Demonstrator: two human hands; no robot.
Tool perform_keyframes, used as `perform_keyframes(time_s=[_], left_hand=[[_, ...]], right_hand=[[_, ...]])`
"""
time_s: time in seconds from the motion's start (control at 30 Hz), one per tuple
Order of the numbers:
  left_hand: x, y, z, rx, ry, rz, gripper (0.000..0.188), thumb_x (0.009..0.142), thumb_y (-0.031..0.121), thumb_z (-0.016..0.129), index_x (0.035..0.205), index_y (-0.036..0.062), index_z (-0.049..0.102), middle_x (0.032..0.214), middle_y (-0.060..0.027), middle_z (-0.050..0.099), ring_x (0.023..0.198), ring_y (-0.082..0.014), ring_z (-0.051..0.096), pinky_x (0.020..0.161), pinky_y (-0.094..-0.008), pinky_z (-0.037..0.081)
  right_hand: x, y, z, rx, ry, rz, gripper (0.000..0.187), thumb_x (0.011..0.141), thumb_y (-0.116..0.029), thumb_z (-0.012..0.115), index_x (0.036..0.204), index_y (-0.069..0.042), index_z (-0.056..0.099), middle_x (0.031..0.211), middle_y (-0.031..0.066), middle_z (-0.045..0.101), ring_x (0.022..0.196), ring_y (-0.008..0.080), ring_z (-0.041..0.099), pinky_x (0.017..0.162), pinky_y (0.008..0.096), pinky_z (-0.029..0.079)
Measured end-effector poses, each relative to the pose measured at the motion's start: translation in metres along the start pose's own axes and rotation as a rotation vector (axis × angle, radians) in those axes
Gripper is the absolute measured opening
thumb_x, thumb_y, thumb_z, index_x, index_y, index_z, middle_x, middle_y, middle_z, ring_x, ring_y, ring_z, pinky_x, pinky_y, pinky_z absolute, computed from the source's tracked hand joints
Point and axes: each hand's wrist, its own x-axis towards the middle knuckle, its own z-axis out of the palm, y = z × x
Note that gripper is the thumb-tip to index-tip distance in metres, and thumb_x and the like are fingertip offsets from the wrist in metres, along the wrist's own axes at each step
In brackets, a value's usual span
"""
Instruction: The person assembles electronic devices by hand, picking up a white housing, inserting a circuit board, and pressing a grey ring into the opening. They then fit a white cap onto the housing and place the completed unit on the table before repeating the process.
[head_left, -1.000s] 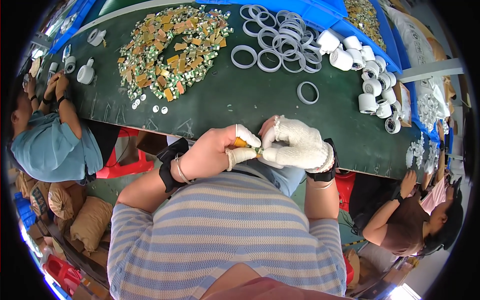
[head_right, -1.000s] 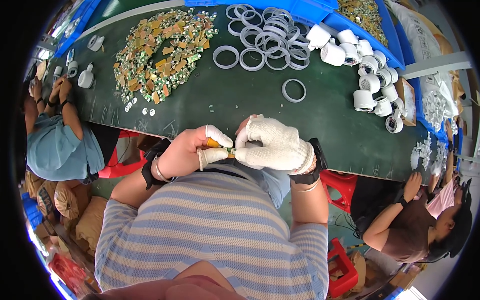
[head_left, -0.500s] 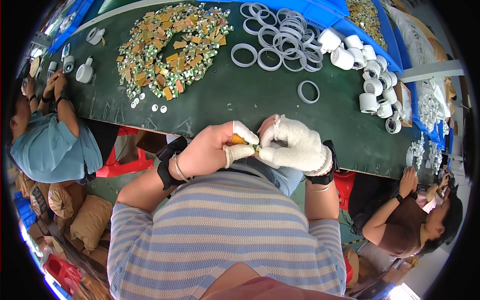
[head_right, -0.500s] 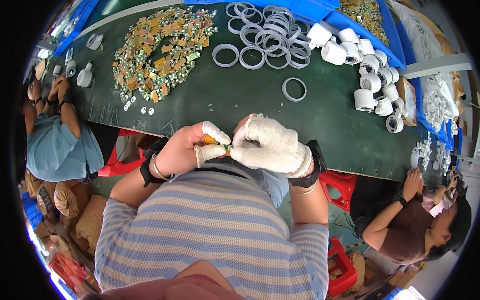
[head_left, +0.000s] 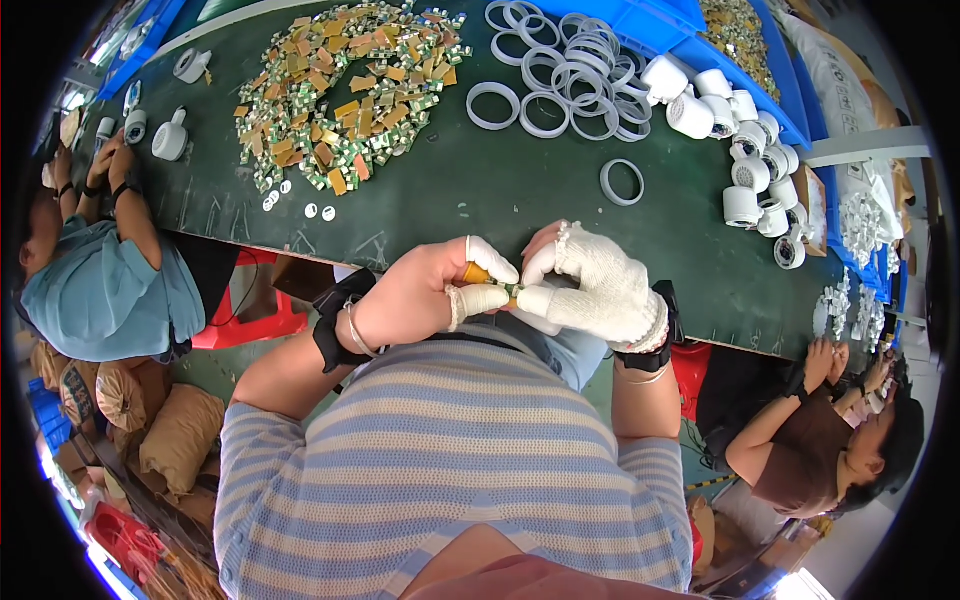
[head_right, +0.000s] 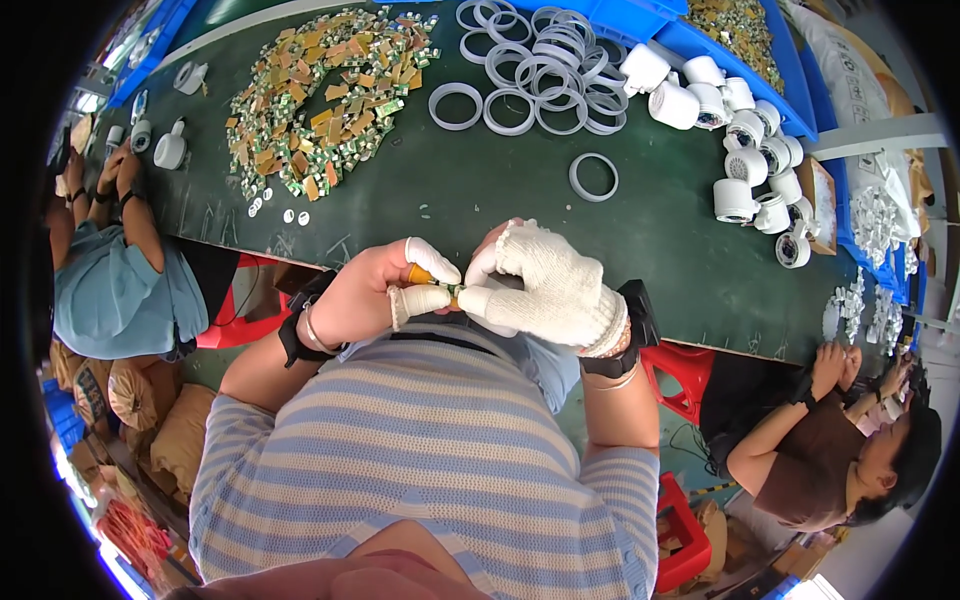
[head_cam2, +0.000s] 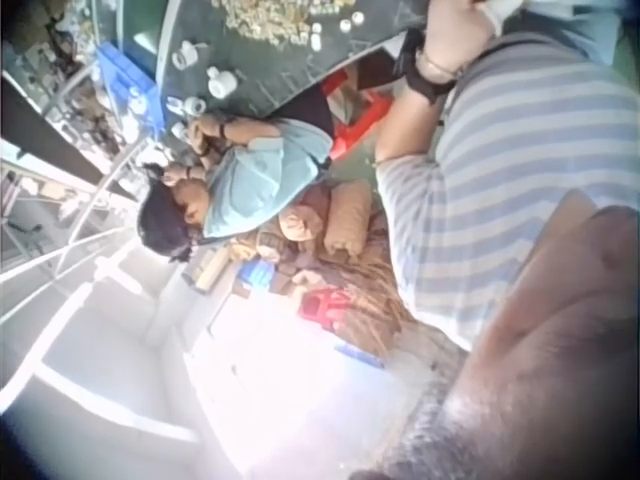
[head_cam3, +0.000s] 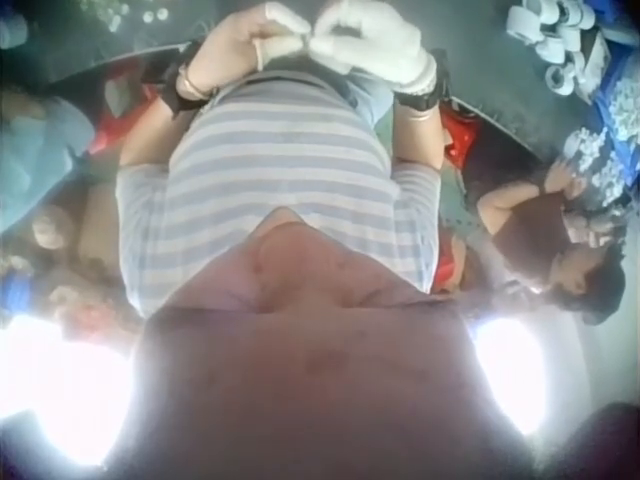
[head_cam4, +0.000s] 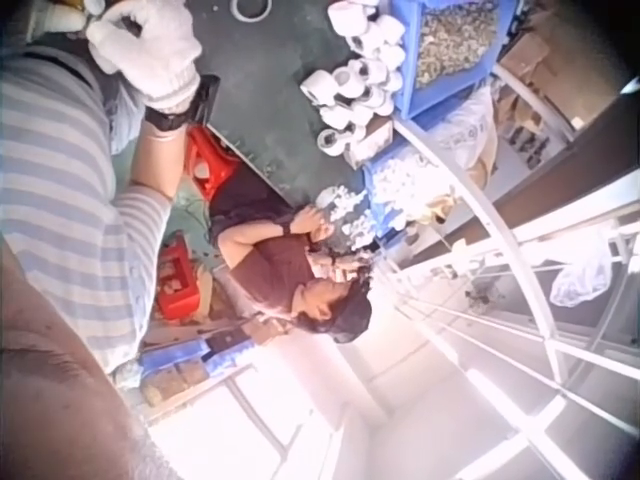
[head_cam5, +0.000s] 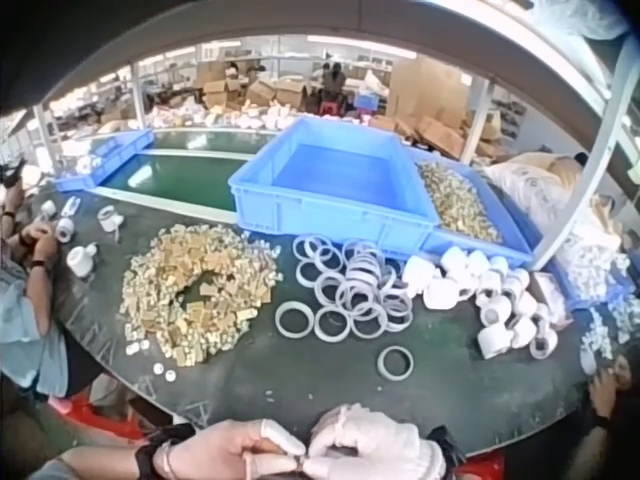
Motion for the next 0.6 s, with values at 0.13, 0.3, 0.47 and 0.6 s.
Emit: perform_keyframes(time_s=[0.13,0.3,0.47,0.6], left_hand=[[-0.002,0.004,-0.002,0.039,0.030,0.002,0.021,0.100,0.001,0.070,0.120,0.0005,0.064,0.109,-0.0067,0.073,0.101,-0.0124,0.070,0.090,-0.0269,0.057],[-0.010,0.014,0.009,0.364,0.137,0.129,0.017,0.098,0.002,0.072,0.114,0.0008,0.067,0.104,-0.0062,0.075,0.094,-0.0121,0.071,0.084,-0.0276,0.057],[-0.013,0.017,0.017,0.721,0.200,0.287,0.014,0.095,0.004,0.077,0.107,0.0029,0.070,0.094,-0.0064,0.077,0.088,-0.0116,0.072,0.078,-0.0278,0.057],[-0.004,-0.001,0.007,0.238,0.162,0.149,0.017,0.098,0.003,0.072,0.114,0.0017,0.066,0.104,-0.0077,0.075,0.093,-0.0151,0.073,0.082,-0.0280,0.058]], right_hand=[[-0.001,-0.010,-0.001,-0.154,0.049,-0.025,0.016,0.080,-0.020,0.085,0.088,-0.010,0.074,0.089,0.0066,0.070,0.089,0.0275,0.068,0.080,0.0387,0.051],[0.000,-0.022,0.003,-0.376,0.097,-0.095,0.012,0.078,-0.022,0.085,0.084,-0.015,0.078,0.081,0.0051,0.070,0.084,0.0293,0.068,0.080,0.0431,0.052],[-0.002,-0.022,0.009,-0.416,0.160,-0.187,0.009,0.077,-0.022,0.084,0.081,-0.016,0.079,0.077,0.0054,0.069,0.078,0.0302,0.067,0.076,0.0455,0.052],[0.001,-0.034,0.007,-0.453,0.130,-0.050,0.012,0.078,-0.019,0.085,0.085,-0.013,0.077,0.082,0.0060,0.070,0.080,0.0287,0.068,0.081,0.0409,0.052]])
